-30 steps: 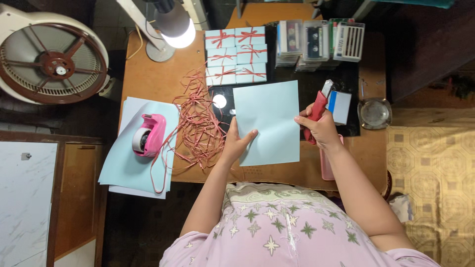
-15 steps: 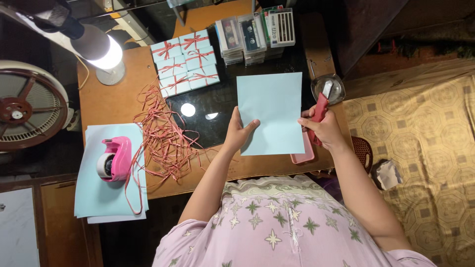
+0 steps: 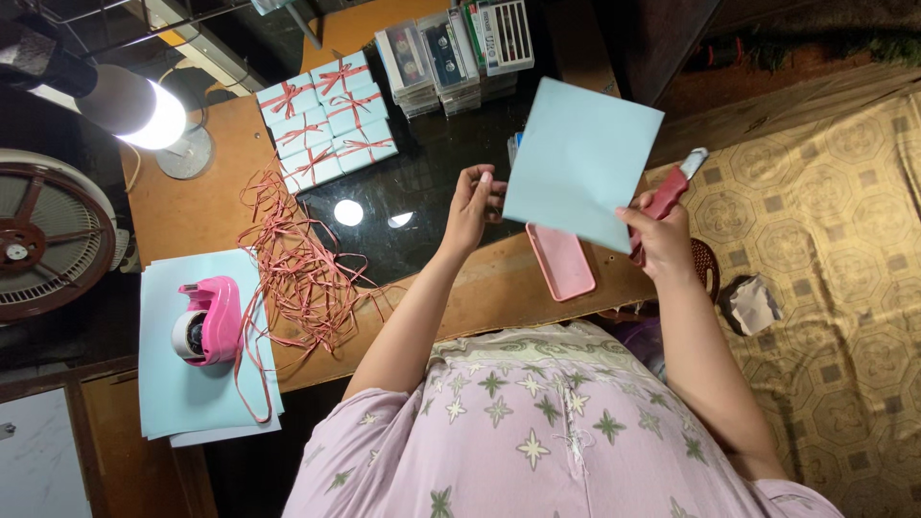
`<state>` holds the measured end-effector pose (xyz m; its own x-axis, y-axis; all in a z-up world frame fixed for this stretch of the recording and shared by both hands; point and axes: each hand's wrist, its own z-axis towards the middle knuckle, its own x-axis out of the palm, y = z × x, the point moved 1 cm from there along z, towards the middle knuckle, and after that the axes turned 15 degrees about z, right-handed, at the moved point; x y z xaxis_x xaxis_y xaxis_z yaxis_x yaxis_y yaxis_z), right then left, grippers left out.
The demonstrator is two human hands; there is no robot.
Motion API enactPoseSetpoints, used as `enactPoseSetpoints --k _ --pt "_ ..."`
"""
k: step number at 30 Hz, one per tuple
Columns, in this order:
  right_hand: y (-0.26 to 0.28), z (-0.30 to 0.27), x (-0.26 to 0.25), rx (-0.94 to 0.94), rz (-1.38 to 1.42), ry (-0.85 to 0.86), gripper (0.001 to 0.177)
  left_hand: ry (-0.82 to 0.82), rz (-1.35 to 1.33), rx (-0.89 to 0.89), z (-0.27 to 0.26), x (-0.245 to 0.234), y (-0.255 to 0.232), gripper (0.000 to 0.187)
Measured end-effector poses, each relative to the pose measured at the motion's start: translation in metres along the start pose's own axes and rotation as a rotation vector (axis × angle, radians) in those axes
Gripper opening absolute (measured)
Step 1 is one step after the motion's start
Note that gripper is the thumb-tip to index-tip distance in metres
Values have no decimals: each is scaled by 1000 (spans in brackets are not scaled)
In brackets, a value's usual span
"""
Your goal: The person ties a pink ribbon around a small light-blue wrapped box, then cuts a sheet of light-blue paper with a utility knife and wraps another small box. They use a tape dispenser to secure the paper and tie a ribbon around the second box.
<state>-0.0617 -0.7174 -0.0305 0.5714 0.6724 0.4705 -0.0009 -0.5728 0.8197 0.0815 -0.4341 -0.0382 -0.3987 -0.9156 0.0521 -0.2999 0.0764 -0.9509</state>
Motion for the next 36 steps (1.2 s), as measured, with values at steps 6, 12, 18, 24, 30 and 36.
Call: enactPoseSetpoints --k 6,12,18,24,30,36 --pt "7 8 -41 -13 254 -103 33 208 1055 526 -3 0 -1 78" --pt "-5 3 -55 45 310 -171 30 628 1951 729 -14 59 32 122" --pt "-17 -10 -51 72 295 -167 30 728 2109 1077 -5 108 88 122" --pt "-24 -29 -57 35 262 -196 33 840 2220 1097 3 117 104 103" --pt "-20 -43 -77 -17 278 -233 32 632 2031 826 -7 101 49 111" --pt "-11 -48 -88 -89 310 -266 29 246 1785 612 44 68 -19 119"
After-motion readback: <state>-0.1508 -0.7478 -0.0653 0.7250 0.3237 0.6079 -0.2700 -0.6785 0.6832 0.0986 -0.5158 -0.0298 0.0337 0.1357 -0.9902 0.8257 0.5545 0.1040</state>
